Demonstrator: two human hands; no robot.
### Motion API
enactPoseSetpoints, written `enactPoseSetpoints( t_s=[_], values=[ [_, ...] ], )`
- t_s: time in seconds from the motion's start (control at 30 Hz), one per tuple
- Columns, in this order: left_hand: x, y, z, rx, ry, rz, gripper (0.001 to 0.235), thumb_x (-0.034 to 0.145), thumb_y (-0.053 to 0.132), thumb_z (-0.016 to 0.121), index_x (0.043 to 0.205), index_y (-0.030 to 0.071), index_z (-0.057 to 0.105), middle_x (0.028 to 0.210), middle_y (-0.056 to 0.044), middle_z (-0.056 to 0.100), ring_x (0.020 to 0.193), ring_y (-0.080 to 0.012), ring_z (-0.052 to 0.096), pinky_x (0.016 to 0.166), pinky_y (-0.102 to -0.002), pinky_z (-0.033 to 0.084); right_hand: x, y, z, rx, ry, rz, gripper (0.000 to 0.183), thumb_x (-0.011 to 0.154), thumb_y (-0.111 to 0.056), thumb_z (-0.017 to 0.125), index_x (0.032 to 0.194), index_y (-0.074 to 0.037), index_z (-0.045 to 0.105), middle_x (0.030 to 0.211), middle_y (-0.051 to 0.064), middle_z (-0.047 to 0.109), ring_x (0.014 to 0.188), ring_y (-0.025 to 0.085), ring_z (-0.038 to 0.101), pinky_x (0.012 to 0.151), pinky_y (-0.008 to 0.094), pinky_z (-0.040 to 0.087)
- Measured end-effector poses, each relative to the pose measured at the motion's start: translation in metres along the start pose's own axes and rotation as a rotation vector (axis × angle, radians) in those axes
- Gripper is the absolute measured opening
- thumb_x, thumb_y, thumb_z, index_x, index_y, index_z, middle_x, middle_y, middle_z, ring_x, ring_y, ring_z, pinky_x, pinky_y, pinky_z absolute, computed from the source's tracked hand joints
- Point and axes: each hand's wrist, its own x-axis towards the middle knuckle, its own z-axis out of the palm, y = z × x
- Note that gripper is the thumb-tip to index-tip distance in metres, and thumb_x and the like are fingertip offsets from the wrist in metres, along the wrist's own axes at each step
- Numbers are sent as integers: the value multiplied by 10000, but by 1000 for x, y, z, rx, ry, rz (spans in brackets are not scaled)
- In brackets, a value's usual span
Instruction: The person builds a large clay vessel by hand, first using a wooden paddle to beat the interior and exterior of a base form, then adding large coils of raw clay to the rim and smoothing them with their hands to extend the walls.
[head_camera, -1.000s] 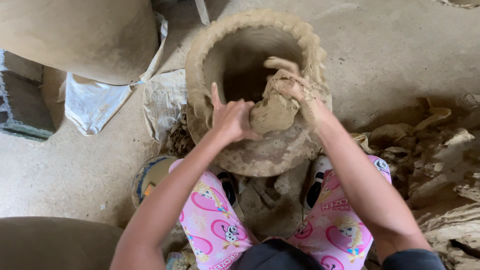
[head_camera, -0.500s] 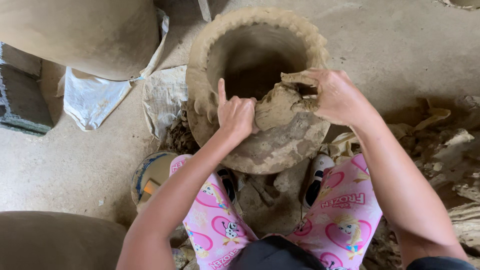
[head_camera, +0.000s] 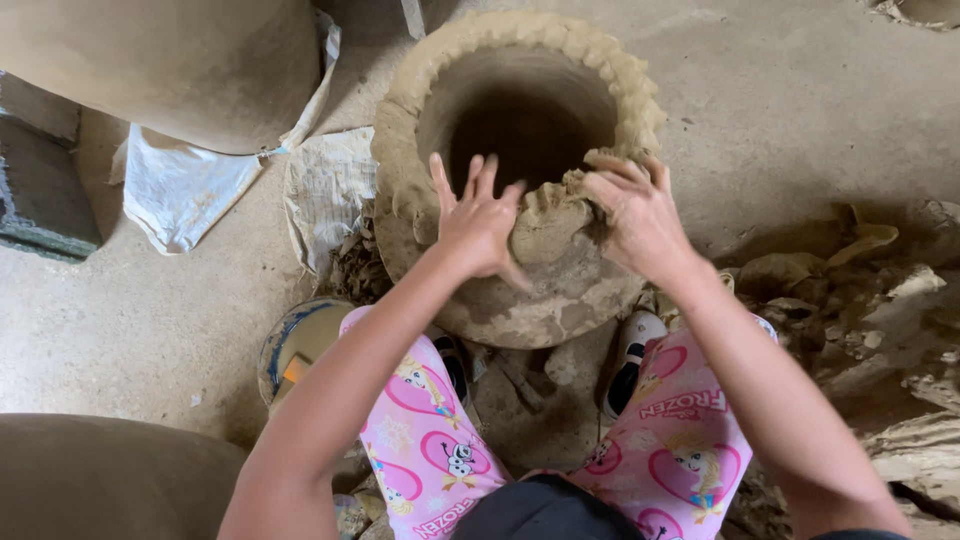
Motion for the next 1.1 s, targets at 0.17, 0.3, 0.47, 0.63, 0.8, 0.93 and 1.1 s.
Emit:
enactPoseSetpoints(
  t_s=[0.17,0.3,0.47,0.63,0.8,0.93,1.1],
  values=[
    [7,11,19,83,-86,13,258,853,52,752,1110,72,733,917,-111,832,947,-203,781,1282,-629,-134,-22,-9,15,211,14,111,460,682,-82,805,1122,-101,670,1279,87,705,1408,267,519,1168,624,167],
    [3,5,26,127,-64,-43,253,881,78,742,1133,76,725,981,-119,820,1015,-210,763,1309,-614,-127,-26,-17,24,156,-12,154,433,691,-31,778,1106,-98,672,1292,62,703,1438,247,511,1181,631,148],
    [5,-7,21,27,-56,-12,330,835,115,763,1160,74,718,1004,-126,812,1046,-224,751,1315,-614,-117,-26,-34,35,179,19,180,481,643,-13,788,1101,-88,661,1269,69,700,1423,260,508,1149,641,152],
    [5,3,27,109,-116,-81,411,790,152,784,1186,72,711,1027,-132,805,1076,-237,740,1320,-613,-108,-8,-54,5,61,-136,198,632,610,-87,878,1212,-159,699,1453,117,502,1516,291,314,1161,677,117],
    [12,-12,10,-56,-41,0,494,744,189,805,1213,71,704,1050,-139,798,1107,-250,729,1326,-613,-99,1,-30,-79,34,-9,257,1224,664,-359,1000,1659,-262,293,1657,183,40,1525,362,109,1222,692,195],
    [4,3,14,24,-109,-57,561,707,219,821,1234,69,699,1069,-144,792,1131,-261,720,1331,-612,-91,-18,24,-101,37,367,103,1239,896,-325,970,1715,-328,41,1670,175,228,1494,291,381,1130,411,476],
    [0,6,2,85,-119,-95,645,661,256,842,1260,68,692,1092,-151,785,1161,-275,709,1336,-612,-82,-54,61,-81,249,518,138,997,1096,10,718,1666,-413,18,1570,113,508,1076,192,604,768,200,492]
  ],
)
